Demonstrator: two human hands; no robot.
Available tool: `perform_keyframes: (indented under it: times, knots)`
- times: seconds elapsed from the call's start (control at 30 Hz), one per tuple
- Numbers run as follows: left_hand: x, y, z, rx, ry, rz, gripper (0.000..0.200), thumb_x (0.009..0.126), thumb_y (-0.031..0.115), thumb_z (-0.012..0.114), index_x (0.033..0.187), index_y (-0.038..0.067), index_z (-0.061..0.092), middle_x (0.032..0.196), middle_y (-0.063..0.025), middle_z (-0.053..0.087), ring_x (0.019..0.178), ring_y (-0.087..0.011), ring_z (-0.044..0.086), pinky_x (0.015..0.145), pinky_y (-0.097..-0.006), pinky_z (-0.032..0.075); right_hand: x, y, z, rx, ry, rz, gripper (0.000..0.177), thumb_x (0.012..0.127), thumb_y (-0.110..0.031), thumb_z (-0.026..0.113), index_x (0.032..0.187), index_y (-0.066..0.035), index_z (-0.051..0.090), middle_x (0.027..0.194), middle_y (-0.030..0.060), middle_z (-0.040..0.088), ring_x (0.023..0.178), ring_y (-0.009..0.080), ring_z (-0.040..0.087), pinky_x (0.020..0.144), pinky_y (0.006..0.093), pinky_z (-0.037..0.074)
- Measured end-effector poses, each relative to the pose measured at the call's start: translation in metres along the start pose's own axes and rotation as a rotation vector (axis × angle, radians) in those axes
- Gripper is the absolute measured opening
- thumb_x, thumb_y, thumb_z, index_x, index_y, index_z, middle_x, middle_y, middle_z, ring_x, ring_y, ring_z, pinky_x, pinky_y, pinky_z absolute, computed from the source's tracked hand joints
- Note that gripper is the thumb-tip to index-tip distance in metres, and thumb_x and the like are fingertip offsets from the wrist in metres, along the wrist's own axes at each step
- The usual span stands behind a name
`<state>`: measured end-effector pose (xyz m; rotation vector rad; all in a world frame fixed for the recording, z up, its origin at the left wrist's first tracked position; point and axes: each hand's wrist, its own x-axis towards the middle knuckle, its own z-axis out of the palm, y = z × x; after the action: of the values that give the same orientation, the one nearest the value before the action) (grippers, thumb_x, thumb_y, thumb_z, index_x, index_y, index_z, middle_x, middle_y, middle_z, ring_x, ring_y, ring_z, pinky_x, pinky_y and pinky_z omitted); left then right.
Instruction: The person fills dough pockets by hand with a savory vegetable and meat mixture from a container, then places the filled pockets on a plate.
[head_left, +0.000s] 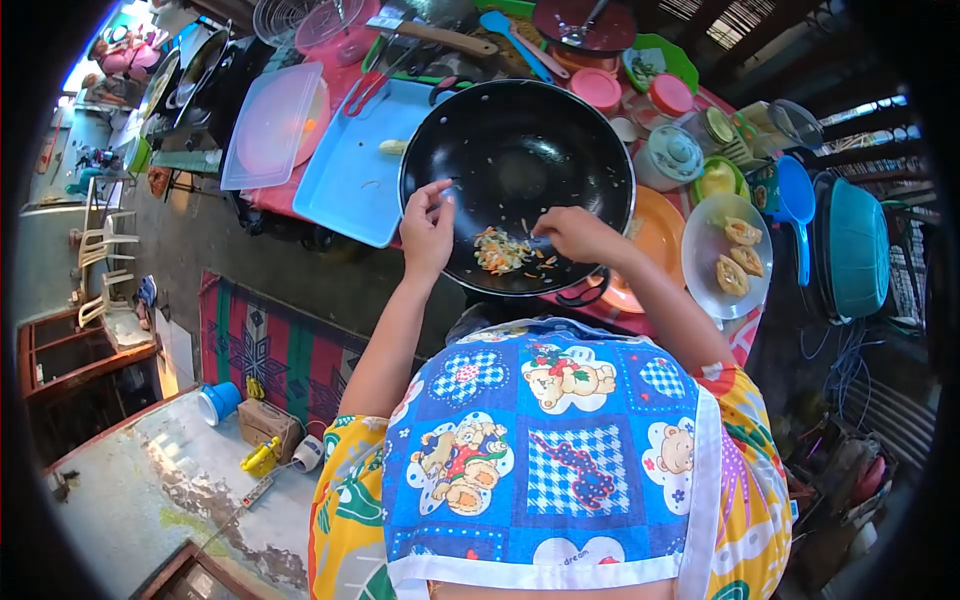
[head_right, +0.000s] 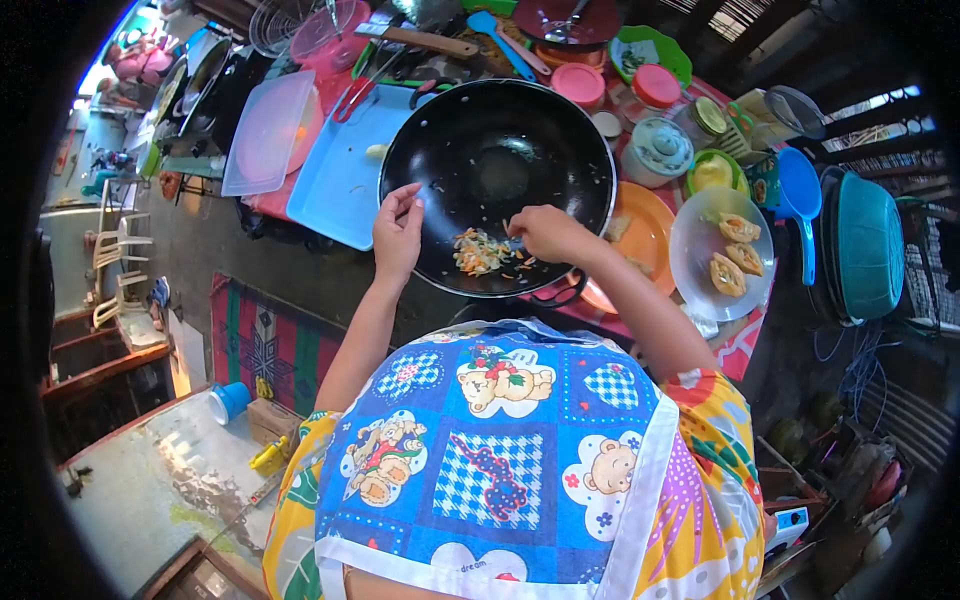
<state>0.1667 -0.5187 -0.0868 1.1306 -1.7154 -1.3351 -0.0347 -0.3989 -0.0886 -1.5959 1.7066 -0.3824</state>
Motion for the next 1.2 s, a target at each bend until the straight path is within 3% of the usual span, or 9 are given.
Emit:
perform_keyframes:
  times: [0.23, 0.3, 0.37, 0.47, 0.53, 0.67, 0.73, 0.87, 1.2]
  knots:
    - [0.005, -0.011, -0.026, 0.253, 0.055, 0.4, 0.018, 0.076, 0.002, 0.055, 0.094, 0.005, 0.059, 0.099, -0.0103, 0.056, 0.093, -0.0245, 0.052, 0.071, -0.0291, 0.046, 0.051, -0.012, 0.05, -0.238, 0.026, 0.159, 0.025, 0.071, -0.002, 0.047, 0.091, -0.005, 0.062, 0.096, 0.0146, 0.057, 0.093, 0.0298, 0.054, 0.08, 0.0381, 0.044]
    - [0.007, -0.006, -0.029, 0.238, 0.048, 0.393, 0.018, 0.076, 0.002, 0.056, 0.093, 0.005, 0.06, 0.101, -0.0109, 0.056, 0.094, -0.0255, 0.051, 0.078, -0.0303, 0.044, 0.042, -0.025, 0.042, -0.217, 0.059, 0.107, 0.023, 0.074, -0.008, 0.049, 0.094, -0.008, 0.062, 0.097, 0.0129, 0.056, 0.097, 0.0288, 0.053, 0.081, 0.0384, 0.045]
    - [0.009, -0.006, -0.03, 0.272, 0.014, 0.391, 0.019, 0.076, 0.002, 0.056, 0.093, 0.006, 0.06, 0.102, -0.011, 0.056, 0.095, -0.0257, 0.051, 0.08, -0.031, 0.043, 0.034, -0.045, 0.031, -0.083, 0.351, 0.104, 0.019, 0.077, -0.014, 0.049, 0.089, -0.008, 0.062, 0.088, 0.0096, 0.057, 0.089, 0.0268, 0.056, 0.077, 0.0382, 0.046]
    - [0.015, -0.008, -0.023, 0.246, -0.056, 0.405, 0.02, 0.075, 0.002, 0.056, 0.094, 0.005, 0.06, 0.103, -0.0107, 0.055, 0.095, -0.0244, 0.051, 0.078, -0.0306, 0.044, 0.017, -0.041, 0.034, -0.093, 0.287, 0.097, 0.017, 0.076, -0.013, 0.05, 0.087, -0.008, 0.062, 0.085, 0.0091, 0.058, 0.084, 0.0273, 0.056, 0.075, 0.0385, 0.046]
    - [0.019, -0.007, -0.018, 0.235, -0.092, 0.411, 0.021, 0.076, 0.002, 0.056, 0.096, 0.006, 0.06, 0.104, -0.0101, 0.055, 0.094, -0.023, 0.051, 0.077, -0.03, 0.044, -0.003, -0.047, 0.018, 0.095, 0.534, -0.103, 0.015, 0.074, -0.009, 0.052, 0.086, -0.008, 0.062, 0.084, 0.01, 0.058, 0.083, 0.0278, 0.056, 0.072, 0.0377, 0.046]
    - [0.02, 0.001, -0.006, 0.194, -0.091, 0.366, 0.019, 0.078, 0.002, 0.055, 0.097, 0.005, 0.059, 0.104, -0.0101, 0.054, 0.094, -0.0219, 0.052, 0.074, -0.028, 0.045, -0.063, 0.002, -0.024, 0.312, 1.147, 0.306, 0.017, 0.072, -0.002, 0.055, 0.088, -0.003, 0.06, 0.074, 0.0129, 0.056, 0.065, 0.0293, 0.057, 0.063, 0.0329, 0.047]
    - [0.017, 0.001, 0.002, 0.173, -0.117, 0.357, 0.02, 0.08, 0.001, 0.053, 0.099, 0.004, 0.057, 0.106, -0.0097, 0.054, 0.094, -0.0187, 0.052, 0.075, -0.0263, 0.044, -0.094, 0.064, -0.016, 0.054, 0.906, 0.545, 0.025, 0.069, -0.002, 0.056, 0.094, -0.005, 0.058, 0.086, 0.0129, 0.057, 0.08, 0.0306, 0.056, 0.073, 0.0345, 0.046]
    - [0.005, 0.012, 0.027, 0.1, -0.167, 0.302, 0.02, 0.082, 0.001, 0.051, 0.102, 0.002, 0.054, 0.107, -0.0087, 0.052, 0.096, -0.0144, 0.052, 0.077, -0.024, 0.044, -0.094, 0.088, 0.005, -0.244, 0.513, 0.327, 0.044, 0.066, -0.006, 0.057, 0.11, -0.008, 0.051, 0.107, 0.0105, 0.051, 0.108, 0.0307, 0.042, 0.091, 0.0392, 0.033]
    - [-0.028, 0.03, 0.068, -0.074, -0.178, 0.186, 0.017, 0.082, 0.001, 0.053, 0.099, 0.001, 0.055, 0.102, -0.0081, 0.054, 0.088, -0.0134, 0.055, 0.072, -0.0224, 0.047, -0.098, 0.071, -0.017, -0.617, 0.419, 0.561, 0.034, 0.063, -0.018, 0.062, 0.094, -0.007, 0.053, 0.095, 0.0109, 0.053, 0.095, 0.0261, 0.048, 0.078, 0.0354, 0.037]
